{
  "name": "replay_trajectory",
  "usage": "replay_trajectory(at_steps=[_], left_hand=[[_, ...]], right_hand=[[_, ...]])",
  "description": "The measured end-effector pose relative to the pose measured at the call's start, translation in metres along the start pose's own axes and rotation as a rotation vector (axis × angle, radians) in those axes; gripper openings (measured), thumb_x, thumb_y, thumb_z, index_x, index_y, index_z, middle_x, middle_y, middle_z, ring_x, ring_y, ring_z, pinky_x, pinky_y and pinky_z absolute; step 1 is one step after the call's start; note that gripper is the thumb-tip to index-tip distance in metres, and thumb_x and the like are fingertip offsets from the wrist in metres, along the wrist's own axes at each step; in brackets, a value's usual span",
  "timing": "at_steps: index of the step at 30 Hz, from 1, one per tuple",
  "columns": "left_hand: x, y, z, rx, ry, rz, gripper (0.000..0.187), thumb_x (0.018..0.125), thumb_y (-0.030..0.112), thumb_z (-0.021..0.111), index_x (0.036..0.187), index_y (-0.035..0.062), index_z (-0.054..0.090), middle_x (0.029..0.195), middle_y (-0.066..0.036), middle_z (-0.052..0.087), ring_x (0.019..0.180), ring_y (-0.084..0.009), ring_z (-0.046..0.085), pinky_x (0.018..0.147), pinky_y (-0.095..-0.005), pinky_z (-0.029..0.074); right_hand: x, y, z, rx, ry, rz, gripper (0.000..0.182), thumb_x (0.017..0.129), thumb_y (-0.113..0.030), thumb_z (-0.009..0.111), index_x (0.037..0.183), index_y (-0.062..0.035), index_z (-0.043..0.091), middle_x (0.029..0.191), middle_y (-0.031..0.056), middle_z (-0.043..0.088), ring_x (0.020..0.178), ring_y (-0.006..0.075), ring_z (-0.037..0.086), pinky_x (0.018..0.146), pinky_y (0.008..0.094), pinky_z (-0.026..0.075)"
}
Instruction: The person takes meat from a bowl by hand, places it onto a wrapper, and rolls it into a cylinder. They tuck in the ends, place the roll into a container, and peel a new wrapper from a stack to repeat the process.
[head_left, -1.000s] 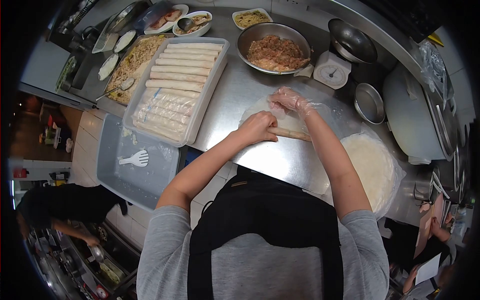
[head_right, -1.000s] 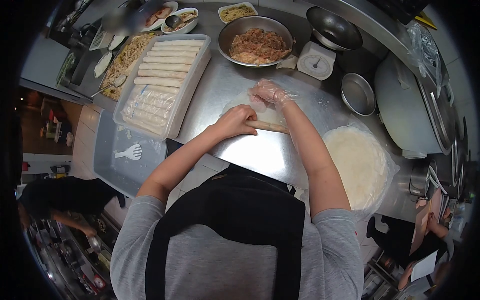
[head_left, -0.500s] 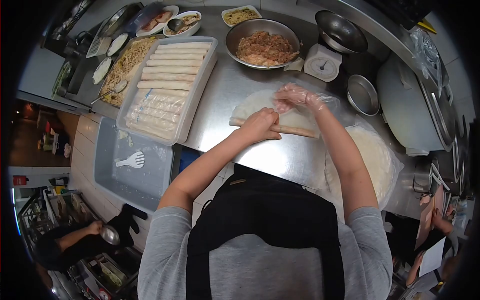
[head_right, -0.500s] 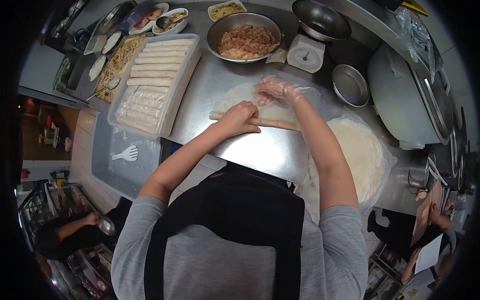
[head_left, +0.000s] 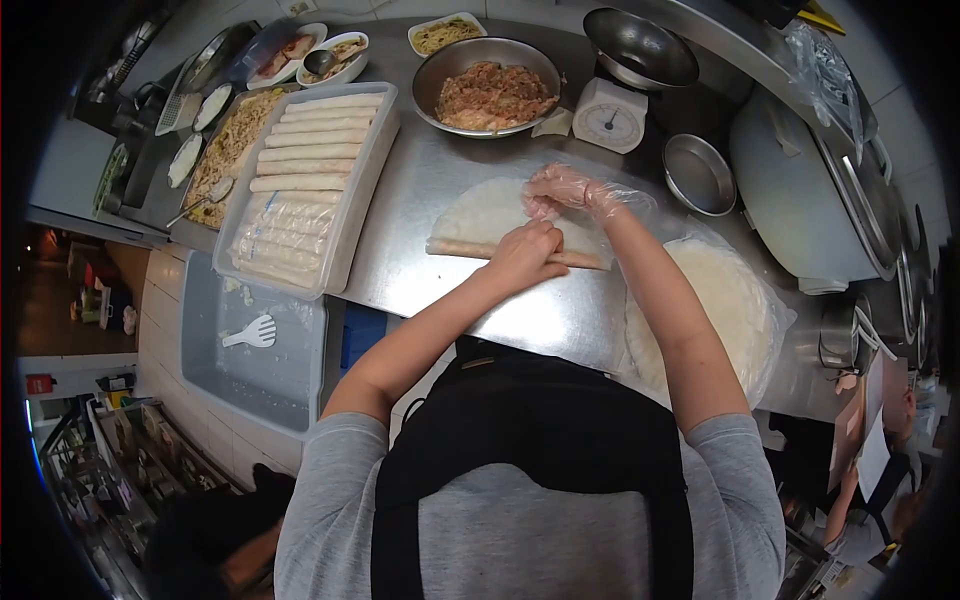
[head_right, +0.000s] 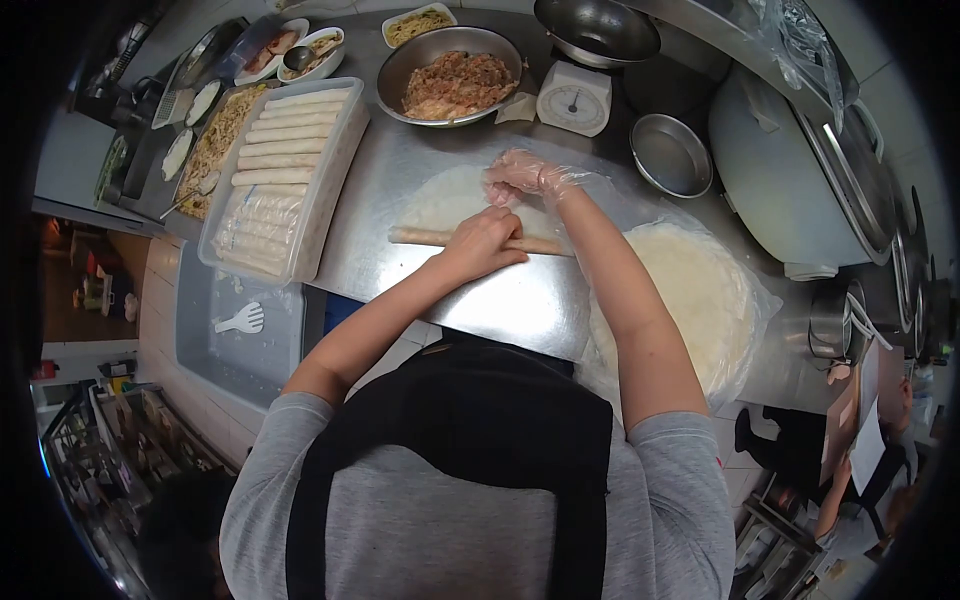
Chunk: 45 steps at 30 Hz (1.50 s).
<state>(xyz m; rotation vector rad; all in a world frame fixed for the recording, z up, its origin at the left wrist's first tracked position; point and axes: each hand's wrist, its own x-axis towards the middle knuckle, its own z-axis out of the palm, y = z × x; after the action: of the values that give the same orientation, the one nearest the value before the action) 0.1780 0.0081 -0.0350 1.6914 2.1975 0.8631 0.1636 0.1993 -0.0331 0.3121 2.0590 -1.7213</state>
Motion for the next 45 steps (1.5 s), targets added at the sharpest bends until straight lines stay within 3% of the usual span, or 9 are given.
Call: replay_trajectory(at_steps=[10, 20, 25, 28, 31, 34, 35, 38, 45], left_hand=[[0.011, 0.013, 0.016, 0.005, 0.04, 0.022, 0.036, 0.067, 0.029, 0.08, 0.082, 0.0039, 0.06, 0.088, -0.012, 0.06, 0.089, -0.0313, 0.059, 0.078, -0.0412, 0.048], [0.018, 0.039, 0.056, 0.264, 0.189, 0.133, 0.037, 0.075, 0.039, 0.07, 0.091, 0.007, 0.063, 0.093, -0.01, 0.059, 0.095, -0.0271, 0.055, 0.08, -0.0404, 0.044], [0.001, 0.02, 0.02, -0.068, 0.096, 0.107, 0.031, 0.077, 0.029, 0.07, 0.094, 0.0046, 0.06, 0.096, -0.012, 0.058, 0.096, -0.0315, 0.054, 0.084, -0.0423, 0.044], [-0.032, -0.019, -0.024, 0.026, 0.025, -0.039, 0.029, 0.072, 0.022, 0.075, 0.091, 0.0066, 0.059, 0.094, -0.012, 0.058, 0.094, -0.0315, 0.054, 0.083, -0.0419, 0.044], [-0.04, -0.025, -0.043, 0.077, -0.026, -0.103, 0.03, 0.07, 0.02, 0.077, 0.09, 0.0073, 0.059, 0.092, -0.01, 0.058, 0.093, -0.0299, 0.055, 0.082, -0.0406, 0.045], [-0.039, -0.029, -0.037, 0.11, -0.013, -0.075, 0.029, 0.069, 0.019, 0.077, 0.089, 0.008, 0.058, 0.091, -0.009, 0.057, 0.092, -0.0285, 0.055, 0.081, -0.0396, 0.045], [-0.044, -0.031, -0.039, 0.099, 0.019, -0.067, 0.029, 0.07, 0.019, 0.077, 0.089, 0.0079, 0.058, 0.091, -0.009, 0.057, 0.092, -0.0283, 0.055, 0.081, -0.0395, 0.045], [-0.064, -0.042, -0.057, 0.073, 0.071, -0.057, 0.027, 0.071, 0.016, 0.076, 0.09, 0.0076, 0.059, 0.091, -0.009, 0.058, 0.092, -0.0282, 0.055, 0.081, -0.0391, 0.045], [-0.096, -0.066, -0.094, -0.29, -0.003, -0.29, 0.02, 0.076, 0.011, 0.072, 0.094, 0.0045, 0.064, 0.092, -0.01, 0.065, 0.097, -0.0268, 0.06, 0.083, -0.0376, 0.048]], right_hand=[[-0.003, -0.003, 0.0, 0.008, -0.011, -0.007, 0.031, 0.087, -0.03, 0.059, 0.085, -0.0001, 0.069, 0.079, 0.0089, 0.069, 0.07, 0.0144, 0.066, 0.063, 0.0255, 0.053], [0.006, 0.003, -0.004, 0.021, -0.047, 0.025, 0.035, 0.093, -0.031, 0.058, 0.1, 0.0026, 0.065, 0.089, 0.0135, 0.069, 0.075, 0.0174, 0.068, 0.068, 0.0294, 0.057], [-0.036, -0.009, -0.005, 0.175, 0.001, -0.121, 0.031, 0.093, -0.029, 0.058, 0.107, -0.0019, 0.064, 0.103, 0.0091, 0.067, 0.089, 0.0167, 0.065, 0.08, 0.0317, 0.054], [-0.058, 0.008, 0.003, 0.075, 0.21, -0.25, 0.028, 0.088, -0.029, 0.065, 0.104, -0.006, 0.065, 0.102, 0.0054, 0.065, 0.092, 0.0153, 0.062, 0.081, 0.0321, 0.051], [-0.083, 0.0, 0.047, -0.69, 0.082, -0.189, 0.029, 0.077, -0.026, 0.072, 0.096, -0.006, 0.063, 0.094, 0.0089, 0.064, 0.088, 0.0224, 0.062, 0.076, 0.0363, 0.05], [-0.081, 0.013, 0.085, -0.886, 0.295, -0.229, 0.031, 0.068, -0.022, 0.075, 0.089, -0.005, 0.059, 0.087, 0.0141, 0.061, 0.086, 0.0328, 0.06, 0.076, 0.0419, 0.047], [-0.086, 0.008, 0.085, -0.911, 0.28, -0.074, 0.029, 0.069, -0.022, 0.075, 0.085, -0.0047, 0.057, 0.087, 0.017, 0.06, 0.089, 0.0377, 0.058, 0.077, 0.0443, 0.046], [-0.111, 0.017, 0.074, -0.864, 0.399, -0.174, 0.029, 0.069, -0.023, 0.075, 0.083, -0.0048, 0.058, 0.083, 0.0161, 0.06, 0.084, 0.0355, 0.06, 0.073, 0.0435, 0.046], [-0.132, 0.022, 0.066, -0.353, 0.456, 0.006, 0.022, 0.071, -0.021, 0.073, 0.08, -0.0044, 0.061, 0.08, 0.0128, 0.061, 0.078, 0.029, 0.06, 0.073, 0.0386, 0.046]])
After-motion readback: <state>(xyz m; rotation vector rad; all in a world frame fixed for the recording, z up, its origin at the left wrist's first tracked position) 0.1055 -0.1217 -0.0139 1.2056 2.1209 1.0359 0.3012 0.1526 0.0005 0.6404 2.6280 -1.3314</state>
